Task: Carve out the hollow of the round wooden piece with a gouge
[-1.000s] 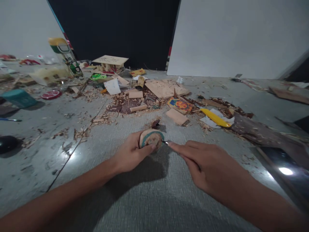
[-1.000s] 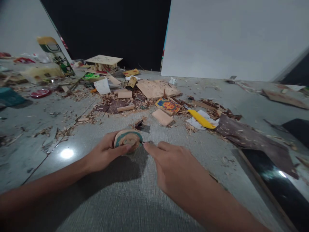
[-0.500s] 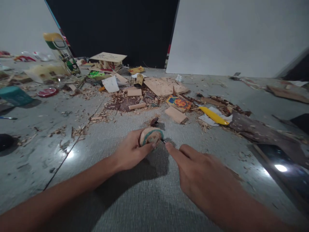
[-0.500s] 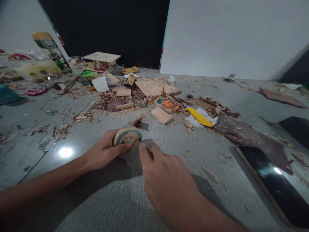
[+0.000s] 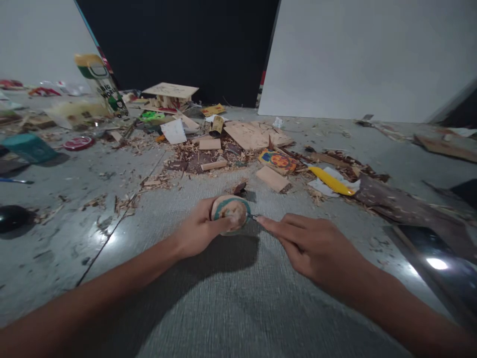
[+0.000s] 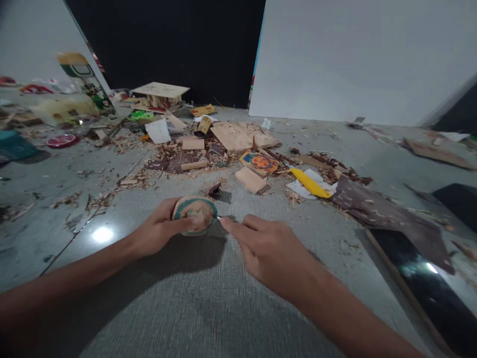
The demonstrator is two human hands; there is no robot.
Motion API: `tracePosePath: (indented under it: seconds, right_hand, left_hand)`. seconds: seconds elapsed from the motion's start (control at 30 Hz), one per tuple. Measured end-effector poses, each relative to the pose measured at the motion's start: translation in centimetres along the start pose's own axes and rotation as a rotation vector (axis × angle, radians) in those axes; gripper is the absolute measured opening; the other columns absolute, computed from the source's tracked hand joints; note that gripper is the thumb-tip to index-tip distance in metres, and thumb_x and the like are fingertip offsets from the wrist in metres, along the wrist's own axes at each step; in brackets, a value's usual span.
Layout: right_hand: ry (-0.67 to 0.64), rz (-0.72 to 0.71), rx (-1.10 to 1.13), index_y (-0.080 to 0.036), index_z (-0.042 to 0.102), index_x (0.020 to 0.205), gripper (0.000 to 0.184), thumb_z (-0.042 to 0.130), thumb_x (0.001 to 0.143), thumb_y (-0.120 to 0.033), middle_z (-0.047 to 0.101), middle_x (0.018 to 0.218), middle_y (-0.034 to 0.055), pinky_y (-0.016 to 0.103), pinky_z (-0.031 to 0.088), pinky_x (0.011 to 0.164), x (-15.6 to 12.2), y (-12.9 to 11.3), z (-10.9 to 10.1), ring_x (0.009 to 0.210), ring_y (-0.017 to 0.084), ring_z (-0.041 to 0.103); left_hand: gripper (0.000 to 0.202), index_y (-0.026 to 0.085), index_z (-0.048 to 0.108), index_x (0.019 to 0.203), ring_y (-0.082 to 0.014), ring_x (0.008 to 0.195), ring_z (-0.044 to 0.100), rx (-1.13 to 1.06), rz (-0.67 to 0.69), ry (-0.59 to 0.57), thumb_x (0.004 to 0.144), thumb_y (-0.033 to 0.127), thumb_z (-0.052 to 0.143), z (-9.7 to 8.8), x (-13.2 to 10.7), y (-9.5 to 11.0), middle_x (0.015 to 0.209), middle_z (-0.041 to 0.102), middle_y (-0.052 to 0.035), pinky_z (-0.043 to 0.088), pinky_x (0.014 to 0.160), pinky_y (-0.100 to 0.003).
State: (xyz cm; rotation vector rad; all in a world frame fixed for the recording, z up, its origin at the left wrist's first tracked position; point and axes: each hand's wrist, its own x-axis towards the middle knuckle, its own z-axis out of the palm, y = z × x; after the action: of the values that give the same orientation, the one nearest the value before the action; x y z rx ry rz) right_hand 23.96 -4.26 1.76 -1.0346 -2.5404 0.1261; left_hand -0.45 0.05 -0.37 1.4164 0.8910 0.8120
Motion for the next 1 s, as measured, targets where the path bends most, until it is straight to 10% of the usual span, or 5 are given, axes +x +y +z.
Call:
tracePosePath:
  seconds: [1.0]
  right_hand:
    - [-0.013, 0.147, -0.137, -0.019, 0.067, 0.131, 0.045, 0.046, 0.092, -0.007, 0.07, 0.078, 0.0067, 0.027, 0.052, 0.059, 0.3, -1.7, -0.4, 0.061, 0.016, 0.064]
  left_hand:
    - [0.025, 0.014, 0.064, 0.096, -0.0133, 0.073, 0.054, 0.225, 0.101, -0.006, 0.089, 0.037, 0.059, 0.3, -0.3, -0.4, 0.084, 0.064, -0.0021, 0.045, 0.067, -0.024]
